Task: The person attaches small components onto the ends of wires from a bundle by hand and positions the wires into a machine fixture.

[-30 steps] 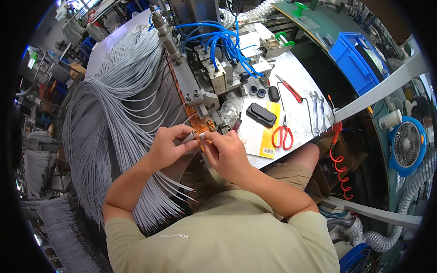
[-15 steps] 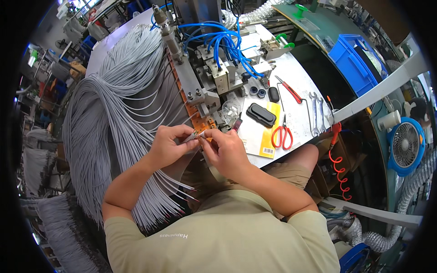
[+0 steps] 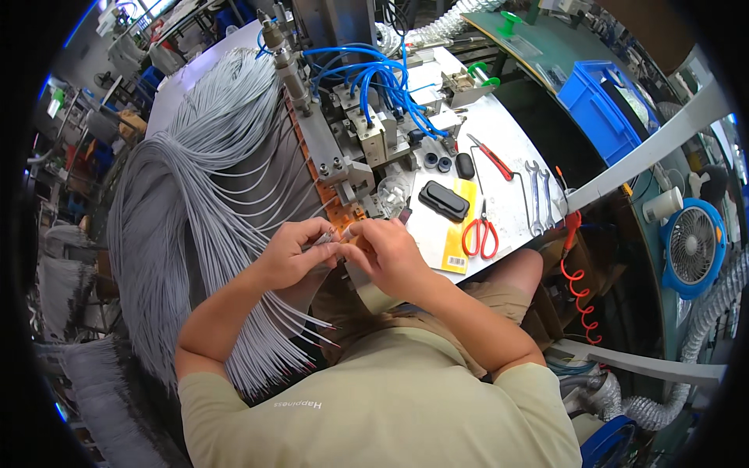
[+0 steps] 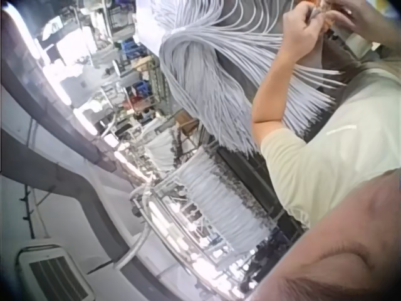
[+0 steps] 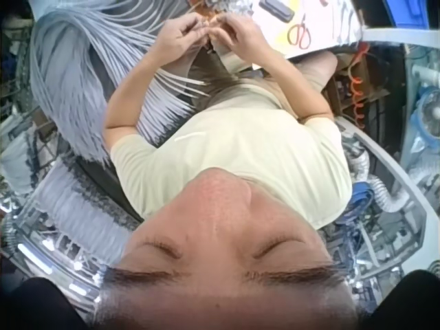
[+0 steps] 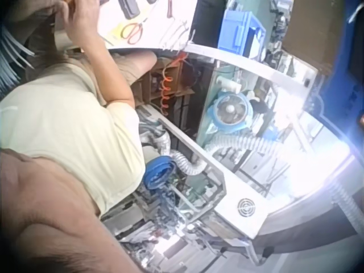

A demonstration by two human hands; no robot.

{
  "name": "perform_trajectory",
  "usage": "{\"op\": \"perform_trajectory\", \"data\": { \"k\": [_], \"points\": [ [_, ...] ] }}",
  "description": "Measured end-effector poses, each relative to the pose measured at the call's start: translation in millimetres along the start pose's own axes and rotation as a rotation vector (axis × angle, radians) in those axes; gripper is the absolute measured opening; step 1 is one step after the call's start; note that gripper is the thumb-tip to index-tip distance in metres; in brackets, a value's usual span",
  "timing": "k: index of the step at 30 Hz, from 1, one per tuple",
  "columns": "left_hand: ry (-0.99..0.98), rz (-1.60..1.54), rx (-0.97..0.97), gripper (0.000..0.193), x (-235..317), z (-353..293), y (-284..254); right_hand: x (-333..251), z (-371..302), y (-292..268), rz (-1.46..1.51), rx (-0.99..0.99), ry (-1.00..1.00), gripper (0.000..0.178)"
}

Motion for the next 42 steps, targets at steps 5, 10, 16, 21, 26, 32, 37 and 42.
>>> {"op": "perform_trajectory", "data": {
  "k": [5,10,16,21,26,32,37,42],
  "points": [
    [0.743,0.557,0.591,0.03,74.0,-54.7,-0.2,-5.9,12.3,-10.1,-0.258,0.087,-0.207,0.014],
    [0.458,0.431,0.324,0.033,68.2,-53.7,11.5,87.4,-21.6,-6.3,0.204,0.269,0.43,0.016],
    [0.382,0.65,0.383,0.027,30.9,-15.6,1.7,101.2,-20.2,13.1,0.671,0.27,0.582,0.016],
    [0.369,0.962,0.691,0.021,26.6,-11.5,-21.7,62.0,-13.3,-6.8,0.599,0.321,0.527,0.016],
    [0.093,1.308,0.585,0.02,15.2,-19.1,-12.0,-105.2,19.0,-37.0,1.014,-0.041,-0.365,0.026],
    [0.411,0.979,-0.145,0.019,32.4,-49.0,52.7,-165.8,27.2,-44.5,1.324,-0.606,-0.523,0.044],
    [0.465,0.445,-0.442,0.024,28.5,-40.5,63.9,-186.3,48.8,-65.7,1.162,-0.316,-0.774,0.036],
    [-0.073,0.116,-0.193,0.021,4.1,-4.8,18.9,-147.5,28.6,-32.5,1.182,-0.182,-0.534,0.025]
  ]
}}
Point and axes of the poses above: each hand's wrist, its own z-axis towards the middle knuckle, its own y-axis out of the palm, x = y × z, the point moved 9 cm from there along z, towards the middle knuckle, and after that the axes turned 15 degrees about -y, right-handed, at the moved point
